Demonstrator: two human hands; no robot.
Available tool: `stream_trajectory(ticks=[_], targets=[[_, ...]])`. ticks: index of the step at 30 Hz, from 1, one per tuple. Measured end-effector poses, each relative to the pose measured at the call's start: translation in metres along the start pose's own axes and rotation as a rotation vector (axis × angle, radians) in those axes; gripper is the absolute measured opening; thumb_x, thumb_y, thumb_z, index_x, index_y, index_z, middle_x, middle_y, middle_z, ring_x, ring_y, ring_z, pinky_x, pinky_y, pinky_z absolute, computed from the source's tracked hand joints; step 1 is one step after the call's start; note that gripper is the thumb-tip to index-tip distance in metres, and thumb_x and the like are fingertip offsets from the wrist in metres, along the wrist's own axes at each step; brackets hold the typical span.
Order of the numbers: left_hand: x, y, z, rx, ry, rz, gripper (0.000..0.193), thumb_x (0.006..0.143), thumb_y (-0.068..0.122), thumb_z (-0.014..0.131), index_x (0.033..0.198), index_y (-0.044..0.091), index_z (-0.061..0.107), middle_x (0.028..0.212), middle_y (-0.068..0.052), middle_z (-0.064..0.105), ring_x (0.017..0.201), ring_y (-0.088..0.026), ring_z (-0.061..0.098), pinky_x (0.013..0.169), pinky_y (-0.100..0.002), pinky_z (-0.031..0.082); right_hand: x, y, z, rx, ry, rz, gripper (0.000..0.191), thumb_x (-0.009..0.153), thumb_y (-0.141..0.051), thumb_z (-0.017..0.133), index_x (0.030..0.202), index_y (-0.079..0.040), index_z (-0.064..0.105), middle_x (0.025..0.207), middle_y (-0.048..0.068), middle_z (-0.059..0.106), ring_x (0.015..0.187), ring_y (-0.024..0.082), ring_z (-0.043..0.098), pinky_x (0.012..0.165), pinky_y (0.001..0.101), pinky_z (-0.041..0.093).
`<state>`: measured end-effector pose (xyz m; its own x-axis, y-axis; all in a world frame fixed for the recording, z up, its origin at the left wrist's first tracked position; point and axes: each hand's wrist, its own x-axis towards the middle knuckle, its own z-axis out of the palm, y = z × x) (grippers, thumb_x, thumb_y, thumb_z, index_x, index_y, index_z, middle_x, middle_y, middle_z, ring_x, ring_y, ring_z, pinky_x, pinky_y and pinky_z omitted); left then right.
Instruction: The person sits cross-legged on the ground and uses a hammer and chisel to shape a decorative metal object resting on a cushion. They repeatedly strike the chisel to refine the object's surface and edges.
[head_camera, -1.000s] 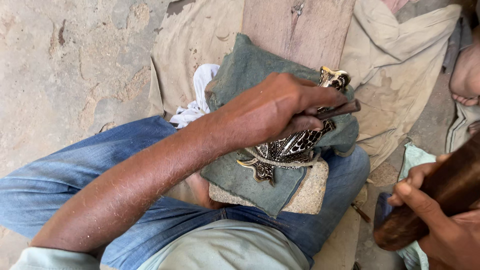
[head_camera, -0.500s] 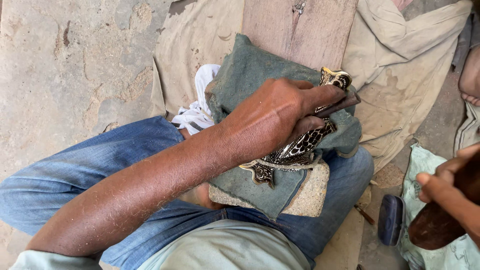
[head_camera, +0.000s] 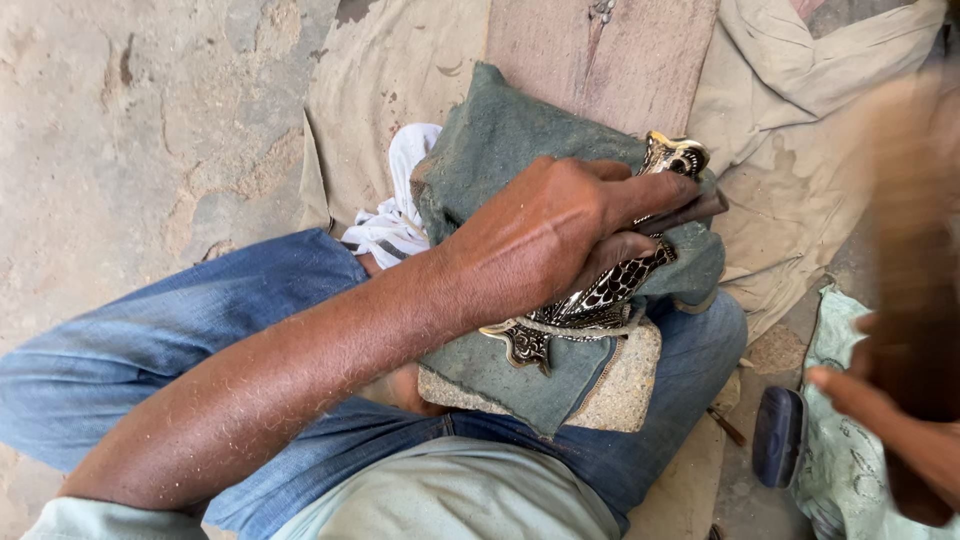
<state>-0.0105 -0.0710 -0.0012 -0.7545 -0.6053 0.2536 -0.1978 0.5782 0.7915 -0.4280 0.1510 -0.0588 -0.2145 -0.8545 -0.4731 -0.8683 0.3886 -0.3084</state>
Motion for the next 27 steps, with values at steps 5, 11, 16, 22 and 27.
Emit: stream_trajectory(ticks=[5,11,16,22,27], targets=[[-0.004,0.001,-0.003,-0.021,0.016,0.089,0.042,0.098,0.021,0.070,0.139,0.014,0.060,0.115,-0.016,0.073,0.095,-0.037,0.074,0.080,-0.047,0.058,-0.021,-0.079,-0.010,0.030,-0.042,0.214,0.051,0.079,-0.024,0.091,0.114,0.000,0.063,0.084,0.017,0.068,0.073,0.028,0.073,0.072,0.0426,0.062],[0.002,-0.006,-0.006,-0.051,-0.041,0.156,0.043,0.093,0.022,0.076,0.131,0.010,0.061,0.106,-0.012,0.076,0.097,-0.033,0.076,0.082,-0.048,0.056,-0.054,-0.129,0.007,0.438,0.139,0.081,0.046,0.090,-0.009,0.079,0.127,0.002,0.054,0.082,0.016,0.068,0.075,0.026,0.076,0.070,0.0425,0.060],[0.017,-0.013,-0.010,-0.052,-0.125,0.216,0.044,0.085,0.020,0.080,0.124,0.006,0.064,0.094,-0.014,0.076,0.090,-0.034,0.076,0.077,-0.049,0.054,-0.070,-0.133,0.022,0.764,0.231,-0.086,0.051,0.087,0.002,0.073,0.131,-0.002,0.047,0.088,0.014,0.071,0.082,0.023,0.076,0.072,0.0411,0.065],[0.018,-0.008,-0.001,-0.027,-0.149,0.113,0.039,0.087,0.021,0.077,0.122,0.007,0.066,0.089,-0.011,0.077,0.086,-0.025,0.079,0.073,-0.044,0.059,-0.075,-0.160,0.032,0.742,0.442,0.154,0.049,0.091,0.004,0.070,0.132,-0.011,0.048,0.083,0.017,0.064,0.076,0.021,0.072,0.076,0.0386,0.063],[0.010,-0.001,0.003,0.137,-0.170,0.165,0.031,0.095,0.015,0.071,0.126,0.014,0.068,0.096,-0.009,0.079,0.085,-0.023,0.079,0.070,-0.043,0.062,-0.064,-0.147,0.041,0.655,0.090,0.329,0.033,0.078,0.011,0.076,0.105,0.007,0.058,0.087,0.021,0.072,0.078,0.023,0.075,0.070,0.0451,0.065]])
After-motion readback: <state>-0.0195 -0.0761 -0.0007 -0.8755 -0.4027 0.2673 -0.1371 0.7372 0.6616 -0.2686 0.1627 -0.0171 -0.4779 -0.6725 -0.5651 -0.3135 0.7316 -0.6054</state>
